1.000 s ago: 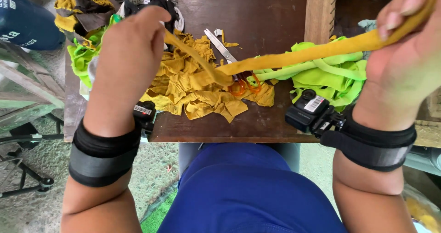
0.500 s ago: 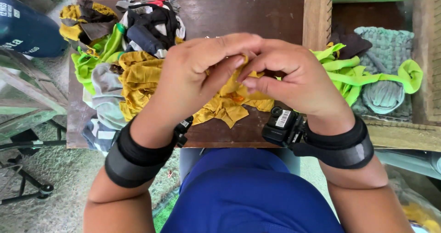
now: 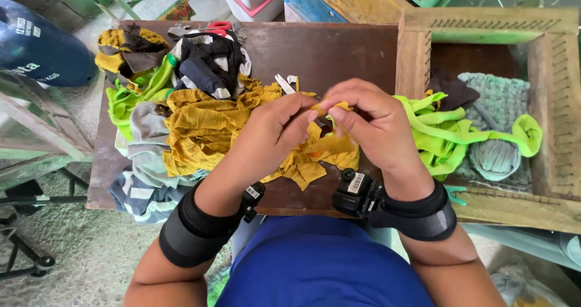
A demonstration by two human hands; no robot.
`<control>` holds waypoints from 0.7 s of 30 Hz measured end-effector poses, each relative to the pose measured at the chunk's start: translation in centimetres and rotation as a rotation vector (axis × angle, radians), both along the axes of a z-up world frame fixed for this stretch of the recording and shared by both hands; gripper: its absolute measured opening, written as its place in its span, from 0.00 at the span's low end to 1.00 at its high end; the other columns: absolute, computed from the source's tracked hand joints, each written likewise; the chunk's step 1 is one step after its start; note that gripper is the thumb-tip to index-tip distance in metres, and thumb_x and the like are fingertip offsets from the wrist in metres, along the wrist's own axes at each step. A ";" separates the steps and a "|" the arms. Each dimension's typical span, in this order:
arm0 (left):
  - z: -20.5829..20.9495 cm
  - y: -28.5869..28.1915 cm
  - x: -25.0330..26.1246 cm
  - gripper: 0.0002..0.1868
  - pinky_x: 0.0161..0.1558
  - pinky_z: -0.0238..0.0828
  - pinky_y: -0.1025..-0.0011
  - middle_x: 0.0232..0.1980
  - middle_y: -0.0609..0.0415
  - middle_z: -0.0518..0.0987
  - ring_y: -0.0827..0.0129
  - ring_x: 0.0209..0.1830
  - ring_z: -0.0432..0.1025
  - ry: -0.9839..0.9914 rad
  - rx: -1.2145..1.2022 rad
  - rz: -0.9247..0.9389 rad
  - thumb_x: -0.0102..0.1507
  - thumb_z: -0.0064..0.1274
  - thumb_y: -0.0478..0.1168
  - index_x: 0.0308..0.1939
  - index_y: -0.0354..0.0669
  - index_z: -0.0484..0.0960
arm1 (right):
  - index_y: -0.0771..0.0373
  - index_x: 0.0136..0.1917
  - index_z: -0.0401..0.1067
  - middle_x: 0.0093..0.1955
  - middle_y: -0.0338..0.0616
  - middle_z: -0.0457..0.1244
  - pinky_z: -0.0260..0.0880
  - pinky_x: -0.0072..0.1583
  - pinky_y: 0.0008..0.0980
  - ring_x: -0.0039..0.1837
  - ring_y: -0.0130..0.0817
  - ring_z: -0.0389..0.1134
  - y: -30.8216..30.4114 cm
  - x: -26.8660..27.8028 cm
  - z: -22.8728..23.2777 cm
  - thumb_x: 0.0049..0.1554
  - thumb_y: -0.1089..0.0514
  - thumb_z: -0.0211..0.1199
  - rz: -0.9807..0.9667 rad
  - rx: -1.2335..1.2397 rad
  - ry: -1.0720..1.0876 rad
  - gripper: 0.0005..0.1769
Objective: The person cuts a piece of yellow fabric into thin strips with handheld scissors, then aligns the cut strips by hand.
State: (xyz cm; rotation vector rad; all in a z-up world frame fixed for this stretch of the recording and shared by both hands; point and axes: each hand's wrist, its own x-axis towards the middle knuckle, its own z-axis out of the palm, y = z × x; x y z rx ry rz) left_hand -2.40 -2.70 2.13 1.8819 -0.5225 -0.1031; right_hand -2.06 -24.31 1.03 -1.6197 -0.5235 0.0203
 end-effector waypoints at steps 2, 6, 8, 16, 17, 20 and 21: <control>-0.4 0.3 0.0 0.10 0.35 0.72 0.75 0.33 0.57 0.77 0.76 0.30 0.73 0.056 -0.066 0.065 0.71 0.48 0.40 0.50 0.37 0.80 | 0.65 0.57 0.76 0.53 0.40 0.66 0.67 0.50 0.21 0.48 0.23 0.66 0.0 0.4 -0.5 0.63 0.69 0.63 -0.005 -0.033 0.016 0.09; -1.1 1.1 0.2 0.08 0.44 0.73 0.76 0.43 0.55 0.78 0.74 0.41 0.74 -0.192 -0.194 0.098 0.74 0.50 0.37 0.50 0.35 0.81 | 0.61 0.69 0.68 0.48 0.38 0.65 0.66 0.49 0.20 0.47 0.20 0.66 -0.1 0.7 -0.4 0.61 0.70 0.63 0.020 -0.094 0.070 0.24; -1.1 0.7 0.3 0.08 0.42 0.73 0.76 0.49 0.56 0.77 0.76 0.39 0.74 -0.058 -0.307 0.061 0.71 0.51 0.37 0.49 0.35 0.81 | 0.60 0.74 0.62 0.47 0.38 0.64 0.65 0.49 0.20 0.47 0.20 0.65 -0.3 0.8 -0.5 0.61 0.71 0.64 0.040 -0.084 0.094 0.30; -3.5 1.3 0.6 0.08 0.47 0.73 0.77 0.49 0.55 0.80 0.77 0.45 0.74 0.160 -0.427 -0.099 0.73 0.51 0.37 0.49 0.36 0.83 | 0.58 0.80 0.53 0.48 0.38 0.66 0.70 0.53 0.22 0.51 0.23 0.69 -0.3 1.5 -1.3 0.61 0.72 0.65 0.110 -0.163 -0.024 0.39; -3.8 1.3 0.7 0.08 0.45 0.71 0.77 0.47 0.53 0.80 0.76 0.43 0.73 0.195 -0.375 -0.079 0.72 0.53 0.37 0.48 0.35 0.84 | 0.58 0.79 0.55 0.49 0.38 0.66 0.70 0.53 0.23 0.51 0.23 0.70 -0.2 1.6 -1.4 0.60 0.72 0.65 0.105 -0.194 -0.035 0.38; -4.9 1.2 0.9 0.08 0.45 0.70 0.77 0.49 0.53 0.80 0.76 0.44 0.73 0.160 -0.343 -0.003 0.70 0.55 0.36 0.48 0.34 0.85 | 0.60 0.74 0.59 0.50 0.39 0.66 0.71 0.53 0.25 0.52 0.25 0.69 -0.3 1.8 -2.3 0.58 0.71 0.68 0.087 -0.226 -0.052 0.35; -5.3 1.2 1.0 0.09 0.48 0.71 0.78 0.52 0.53 0.80 0.76 0.47 0.74 0.087 -0.359 0.053 0.69 0.56 0.36 0.49 0.33 0.84 | 0.61 0.71 0.63 0.50 0.41 0.65 0.70 0.54 0.26 0.53 0.26 0.68 -0.5 1.8 -2.6 0.56 0.70 0.70 0.075 -0.223 -0.062 0.32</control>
